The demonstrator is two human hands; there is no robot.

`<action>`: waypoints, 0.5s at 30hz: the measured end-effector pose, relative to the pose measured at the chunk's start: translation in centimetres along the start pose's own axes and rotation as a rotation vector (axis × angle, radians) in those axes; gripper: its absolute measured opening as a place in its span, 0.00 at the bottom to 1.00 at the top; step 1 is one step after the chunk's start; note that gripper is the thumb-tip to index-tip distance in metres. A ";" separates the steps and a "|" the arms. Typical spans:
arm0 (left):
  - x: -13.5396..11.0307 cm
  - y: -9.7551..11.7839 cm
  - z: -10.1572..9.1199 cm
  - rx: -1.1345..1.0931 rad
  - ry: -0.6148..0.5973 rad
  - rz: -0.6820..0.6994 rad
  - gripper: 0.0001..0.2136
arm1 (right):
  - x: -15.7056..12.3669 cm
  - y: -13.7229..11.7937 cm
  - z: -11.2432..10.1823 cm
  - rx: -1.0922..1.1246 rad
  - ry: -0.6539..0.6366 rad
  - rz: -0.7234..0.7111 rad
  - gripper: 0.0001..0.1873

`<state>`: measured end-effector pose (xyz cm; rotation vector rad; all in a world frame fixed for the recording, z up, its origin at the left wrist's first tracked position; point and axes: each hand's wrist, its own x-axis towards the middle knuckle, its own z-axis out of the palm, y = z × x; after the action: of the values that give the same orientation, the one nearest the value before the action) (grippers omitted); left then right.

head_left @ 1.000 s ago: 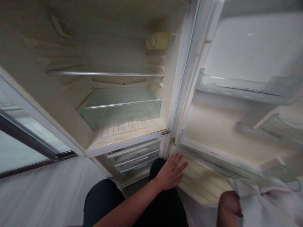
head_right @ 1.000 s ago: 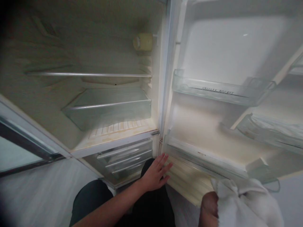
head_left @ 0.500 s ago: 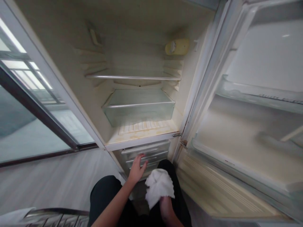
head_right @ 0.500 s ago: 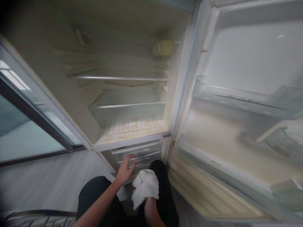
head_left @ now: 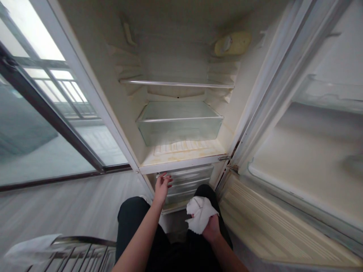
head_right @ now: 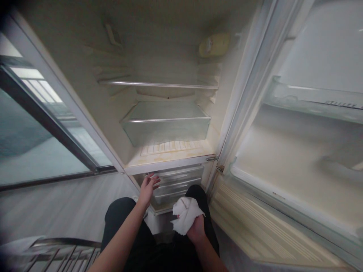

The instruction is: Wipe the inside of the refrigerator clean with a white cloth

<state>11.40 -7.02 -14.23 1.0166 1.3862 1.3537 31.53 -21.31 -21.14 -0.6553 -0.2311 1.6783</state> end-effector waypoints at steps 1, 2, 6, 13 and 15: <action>0.1 -0.1 0.4 -0.013 -0.013 0.003 0.25 | 0.1 -0.2 0.0 0.001 0.002 0.001 0.11; 0.2 -0.2 0.7 -0.021 -0.020 0.011 0.25 | 0.1 -0.4 0.0 -0.004 0.006 -0.002 0.10; 0.7 -1.6 1.7 -0.029 0.015 0.039 0.25 | -0.2 -0.7 -1.1 -0.050 0.057 -0.029 0.08; 0.6 -5.8 0.8 -0.010 0.191 0.005 0.20 | 3.0 0.4 -3.0 -0.234 0.067 -0.115 0.18; 0.2 -5.8 -0.2 0.054 0.237 0.102 0.17 | 6.3 0.0 -1.8 -0.456 0.076 -0.366 0.22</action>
<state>11.35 -7.19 -20.00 0.9979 1.5704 1.5600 32.01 -15.71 -24.44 -0.9494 -0.6519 1.2512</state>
